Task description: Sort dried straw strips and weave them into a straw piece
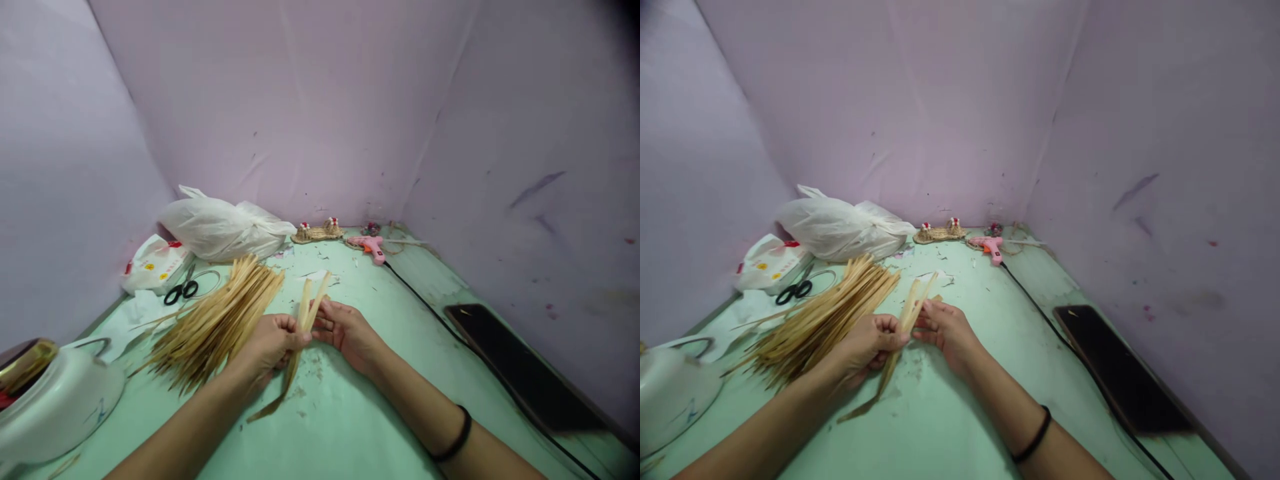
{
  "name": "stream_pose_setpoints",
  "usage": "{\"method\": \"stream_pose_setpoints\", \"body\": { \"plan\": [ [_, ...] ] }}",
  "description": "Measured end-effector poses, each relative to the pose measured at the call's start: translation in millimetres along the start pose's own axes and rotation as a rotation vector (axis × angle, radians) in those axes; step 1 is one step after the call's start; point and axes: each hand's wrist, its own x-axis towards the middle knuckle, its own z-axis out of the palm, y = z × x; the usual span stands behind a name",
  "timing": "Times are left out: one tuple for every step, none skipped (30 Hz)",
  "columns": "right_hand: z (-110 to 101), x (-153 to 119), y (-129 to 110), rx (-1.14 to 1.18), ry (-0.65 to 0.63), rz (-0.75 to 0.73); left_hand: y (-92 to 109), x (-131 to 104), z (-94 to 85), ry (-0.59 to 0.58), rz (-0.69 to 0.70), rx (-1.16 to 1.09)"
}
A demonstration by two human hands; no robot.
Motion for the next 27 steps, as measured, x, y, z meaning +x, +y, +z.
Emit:
{"method": "stream_pose_setpoints", "body": {
  "plan": [
    [-1, -1, 0, 0.001, -0.004, -0.003, -2, 0, 1.8, 0.003, 0.007, 0.015],
    [-1, -2, 0, -0.002, 0.001, -0.004, -4, 0, 2.8, 0.001, 0.016, 0.037],
    [-1, -2, 0, -0.012, 0.017, -0.003, -4, 0, 2.9, -0.015, 0.023, 0.061],
    [-1, -3, 0, -0.027, 0.039, 0.002, -5, 0, 2.2, -0.047, 0.029, 0.078],
    [-1, -3, -1, -0.044, 0.063, 0.011, -5, 1, 0.7, -0.091, 0.036, 0.087],
    [-2, -3, -1, -0.057, 0.085, 0.019, -4, 2, -1.6, -0.127, 0.038, 0.083],
    [-3, -3, -2, -0.064, 0.101, 0.025, -3, 3, -4.4, -0.144, 0.038, 0.072],
    [-4, -2, -3, -0.062, 0.107, 0.027, -2, 4, -7.8, -0.141, 0.041, 0.059],
    [-6, -2, -4, -0.053, 0.105, 0.025, 0, 5, -11.4, -0.122, 0.051, 0.048],
    [-8, -2, -6, -0.039, 0.097, 0.022, 2, 5, -15.0, -0.093, 0.067, 0.043],
    [-11, -1, -7, -0.028, 0.086, 0.02, 5, 5, -18.2, -0.067, 0.087, 0.046],
    [-13, -1, -9, -0.02, 0.071, 0.022, 7, 5, -20.7, -0.055, 0.109, 0.054],
    [-14, -1, -10, -0.017, 0.054, 0.027, 8, 4, -22.1, -0.054, 0.129, 0.065],
    [-15, -2, -10, -0.017, 0.031, 0.034, 8, 3, -22.2, -0.06, 0.14, 0.072],
    [-14, -3, -10, -0.017, 0.004, 0.041, 7, 2, -20.6, -0.071, 0.145, 0.074],
    [-13, -4, -9, -0.016, -0.025, 0.048, 5, 0, -17.5, -0.087, 0.147, 0.074],
    [-12, -4, -8, -0.014, -0.055, 0.052, 2, -1, -13.1, -0.103, 0.142, 0.078],
    [-10, -5, -6, -0.01, -0.082, 0.054, -1, -3, -7.9, -0.118, 0.134, 0.087],
    [-8, -6, -4, -0.003, -0.103, 0.054, -4, -4, -2.6, -0.132, 0.128, 0.113],
    [-7, -6, -3, 0.005, -0.115, 0.053, -6, -6, 2.1, -0.138, 0.119, 0.15],
    [-6, -6, -2, 0.015, -0.117, 0.051, -6, -7, 5.3, -0.15, 0.12, 0.205],
    [-6, -5, -2, 0.03, -0.109, 0.046, -3, -9, 6.3, -0.155, 0.134, 0.27],
    [-7, -4, -4, 0.052, -0.091, 0.041, 1, -11, 4.8, -0.156, 0.173, 0.346],
    [-9, -3, -7, 0.079, -0.062, 0.034, 8, -13, 0.7, -0.129, 0.229, 0.42],
    [-12, -3, -12, 0.11, -0.028, 0.023, 15, -15, -5.7, -0.033, 0.316, 0.472],
    [-15, -1, -17, 0.14, 0.009, 0.014, 23, -16, -13.5, 0.07, 0.414, 0.529],
    [-19, -1, -22, 0.166, 0.046, 0.013, 31, -17, -21.9, 0.148, 0.479, 0.571]
  ]
}}
